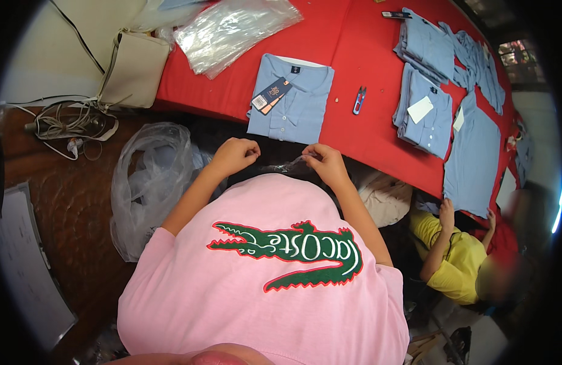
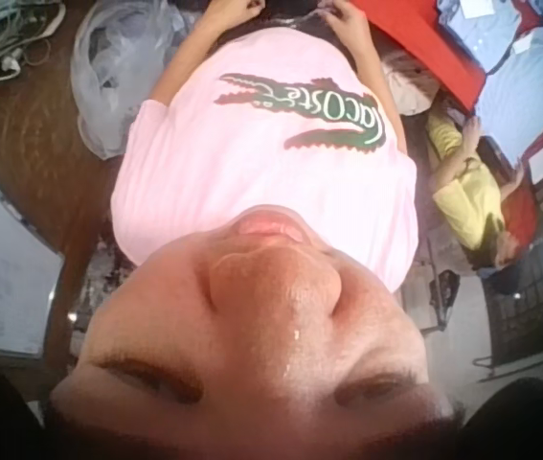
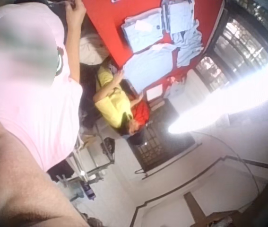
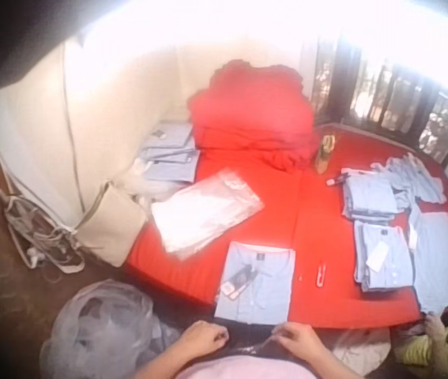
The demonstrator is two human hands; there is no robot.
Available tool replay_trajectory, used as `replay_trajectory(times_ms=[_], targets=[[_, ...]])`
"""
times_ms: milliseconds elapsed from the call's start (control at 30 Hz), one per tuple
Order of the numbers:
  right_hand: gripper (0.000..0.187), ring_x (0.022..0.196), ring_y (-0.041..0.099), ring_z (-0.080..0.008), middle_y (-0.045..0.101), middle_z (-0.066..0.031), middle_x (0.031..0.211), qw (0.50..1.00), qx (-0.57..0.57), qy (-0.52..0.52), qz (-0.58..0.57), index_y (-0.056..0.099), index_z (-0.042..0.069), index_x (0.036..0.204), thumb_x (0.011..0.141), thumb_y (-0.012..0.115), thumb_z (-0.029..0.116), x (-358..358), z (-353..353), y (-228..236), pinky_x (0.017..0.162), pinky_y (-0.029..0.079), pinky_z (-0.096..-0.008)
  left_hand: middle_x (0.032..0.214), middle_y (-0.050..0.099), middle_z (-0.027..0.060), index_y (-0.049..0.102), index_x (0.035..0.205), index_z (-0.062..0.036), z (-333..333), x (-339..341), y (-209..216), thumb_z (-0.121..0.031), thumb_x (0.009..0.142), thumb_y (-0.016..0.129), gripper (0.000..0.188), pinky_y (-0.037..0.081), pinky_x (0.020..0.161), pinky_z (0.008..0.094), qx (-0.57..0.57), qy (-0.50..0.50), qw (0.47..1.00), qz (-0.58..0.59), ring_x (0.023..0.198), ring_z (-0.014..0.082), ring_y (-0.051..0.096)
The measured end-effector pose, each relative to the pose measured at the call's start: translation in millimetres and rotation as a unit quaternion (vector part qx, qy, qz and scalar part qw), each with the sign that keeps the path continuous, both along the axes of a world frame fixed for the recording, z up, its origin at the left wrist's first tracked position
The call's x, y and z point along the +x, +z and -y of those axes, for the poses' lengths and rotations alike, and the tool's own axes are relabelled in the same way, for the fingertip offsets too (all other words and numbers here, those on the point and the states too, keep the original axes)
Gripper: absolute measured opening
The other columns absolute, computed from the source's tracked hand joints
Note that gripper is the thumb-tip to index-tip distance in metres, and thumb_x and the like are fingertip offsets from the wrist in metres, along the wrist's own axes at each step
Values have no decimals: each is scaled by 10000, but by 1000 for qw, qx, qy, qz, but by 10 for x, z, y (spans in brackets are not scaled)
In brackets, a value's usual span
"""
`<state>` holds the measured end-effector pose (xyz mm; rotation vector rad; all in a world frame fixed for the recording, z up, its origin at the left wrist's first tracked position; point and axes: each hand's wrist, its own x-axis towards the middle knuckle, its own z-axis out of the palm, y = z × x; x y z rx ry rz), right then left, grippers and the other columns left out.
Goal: The person packs folded blue shirts into clear plastic bags by hand, using a small blue tool to assist with clearing air or tucking edges.
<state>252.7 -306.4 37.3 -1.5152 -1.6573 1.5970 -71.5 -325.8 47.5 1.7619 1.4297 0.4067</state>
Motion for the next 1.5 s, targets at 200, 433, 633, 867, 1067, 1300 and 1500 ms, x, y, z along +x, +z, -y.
replay_trajectory(times_ms=[200,433,633,867,1067,1300,1500], targets=[[154,880,739,-113,769,-44,970,974,-82,-107,-180,749,-26,1104,964,773,33,-130,47,-222,779,586,-264,1065,721,179,694,1177,-33,-638,204,-25,-228,868,841,393,557,925,513,223,166,960,-26,1069,384,704],[117,877,740,-104,766,-54,928,998,-30,-38,-35,764,-3,1087,989,744,58,-90,-3,-231,797,583,-275,1088,745,224,649,1267,-27,-1269,285,-22,-249,860,876,516,562,947,556,50,184,971,-145,1094,456,720],[105,834,702,-92,759,-35,896,998,2,-59,-18,763,4,1076,991,735,59,-90,32,-233,767,557,-275,949,791,186,752,1043,-32,-1497,114,95,-282,910,832,294,592,821,517,47,105,969,-219,939,383,778],[88,806,656,-82,745,-18,887,998,-3,-58,5,761,2,1047,998,742,72,-85,-17,-231,758,538,-276,779,765,108,759,873,1,-1473,220,158,-381,915,855,397,583,650,346,-316,183,893,264,670,155,732],[113,867,707,-113,763,-43,955,994,-45,-81,-63,743,-9,1083,1008,749,77,-24,-23,-194,819,574,-284,930,787,134,767,1032,22,-940,203,320,-288,875,884,367,597,765,332,-265,-34,962,63,867,203,771],[116,978,763,-188,772,-84,1037,969,-106,-85,-205,710,-12,1135,1043,706,57,-85,-134,98,916,622,-337,1111,779,142,763,1173,-42,-484,416,221,-185,845,827,363,577,945,409,-122,-73,962,235,1080,300,748],[109,953,747,-162,766,-65,1033,982,-93,-102,-131,742,-15,1092,1002,747,46,97,-91,117,835,590,-294,907,779,152,790,1041,-58,-407,144,139,-202,891,757,211,576,799,415,-88,-85,992,-20,881,323,763]])
